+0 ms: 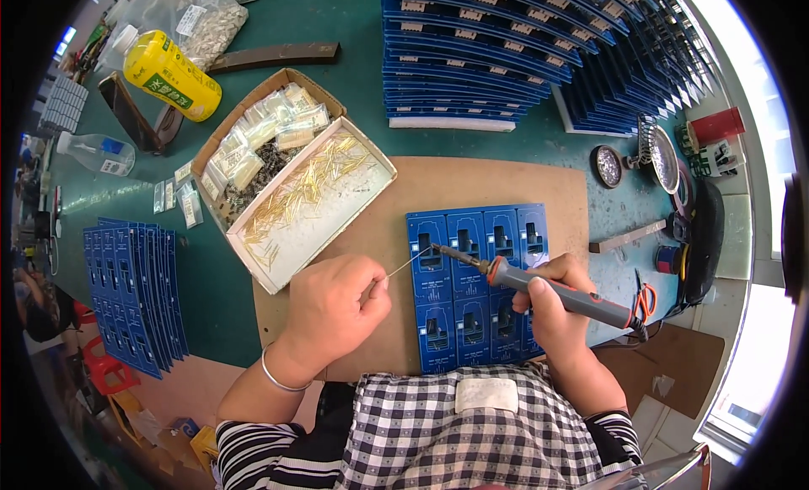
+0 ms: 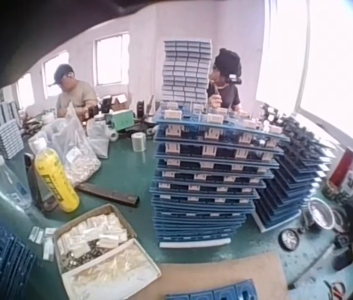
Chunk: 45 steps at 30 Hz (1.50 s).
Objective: The person assembles metal pins into blue plastic housings, then solders the components together with a soldering iron and solder wire.
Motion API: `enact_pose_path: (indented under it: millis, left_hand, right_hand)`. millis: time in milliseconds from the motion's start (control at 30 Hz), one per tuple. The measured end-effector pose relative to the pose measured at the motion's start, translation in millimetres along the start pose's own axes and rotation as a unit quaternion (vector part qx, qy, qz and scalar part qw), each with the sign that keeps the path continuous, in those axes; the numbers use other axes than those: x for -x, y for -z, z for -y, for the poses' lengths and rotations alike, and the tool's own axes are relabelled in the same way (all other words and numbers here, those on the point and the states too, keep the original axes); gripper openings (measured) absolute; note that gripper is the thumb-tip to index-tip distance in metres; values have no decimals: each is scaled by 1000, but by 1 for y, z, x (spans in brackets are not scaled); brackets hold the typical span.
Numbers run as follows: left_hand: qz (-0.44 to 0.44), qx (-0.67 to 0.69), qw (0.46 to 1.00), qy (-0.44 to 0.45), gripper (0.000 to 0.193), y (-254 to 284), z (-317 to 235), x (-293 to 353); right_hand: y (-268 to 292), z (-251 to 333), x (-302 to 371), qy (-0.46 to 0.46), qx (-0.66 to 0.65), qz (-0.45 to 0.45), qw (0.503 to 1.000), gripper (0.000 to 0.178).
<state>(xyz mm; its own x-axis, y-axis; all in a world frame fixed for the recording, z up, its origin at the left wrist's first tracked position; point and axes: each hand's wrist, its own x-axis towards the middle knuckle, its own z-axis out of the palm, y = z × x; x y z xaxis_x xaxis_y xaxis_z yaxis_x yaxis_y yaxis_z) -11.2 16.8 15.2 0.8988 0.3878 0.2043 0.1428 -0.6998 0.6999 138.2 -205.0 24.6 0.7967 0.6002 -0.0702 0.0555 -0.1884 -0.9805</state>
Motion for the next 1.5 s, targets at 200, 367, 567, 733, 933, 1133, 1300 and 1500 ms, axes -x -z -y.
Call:
enact_pose_path:
  millis: [200,367,567,733,933,1133,1300,1500]
  left_hand:
    - [7,-10,1000,-4,14,-3,1,-2]
    - [4,-11,1000,-8,14,-4,1,-3]
    - [7,-13,1000,-4,14,-5,2,-1]
    - [3,3,1000,-8,10,-8,2,0]
    - [-36,0,999,22,13,0,1,0]
    - [-19,-15,1000,14,13,6,-5,-4]
    - [12,-39,999,-22,13,2,-10,-15]
    - [45,-50,995,-68,13,-8,-14,-26]
  right_hand:
    - [-2,3,1,-14,4,-13,1000,19]
    - [-2,3,0,-7,20,-14,1000,19]
    - [-5,3,2,28,48,-20,998,22]
    - [-7,5,3,40,58,-19,997,22]
    - [2,11,6,-7,52,-20,998,17]
    - [28,-1,9,72,-87,-70,991,27]
    - [46,-1,5,16,-192,-10,981,28]
    - [47,-5,9,-6,-98,-15,995,25]
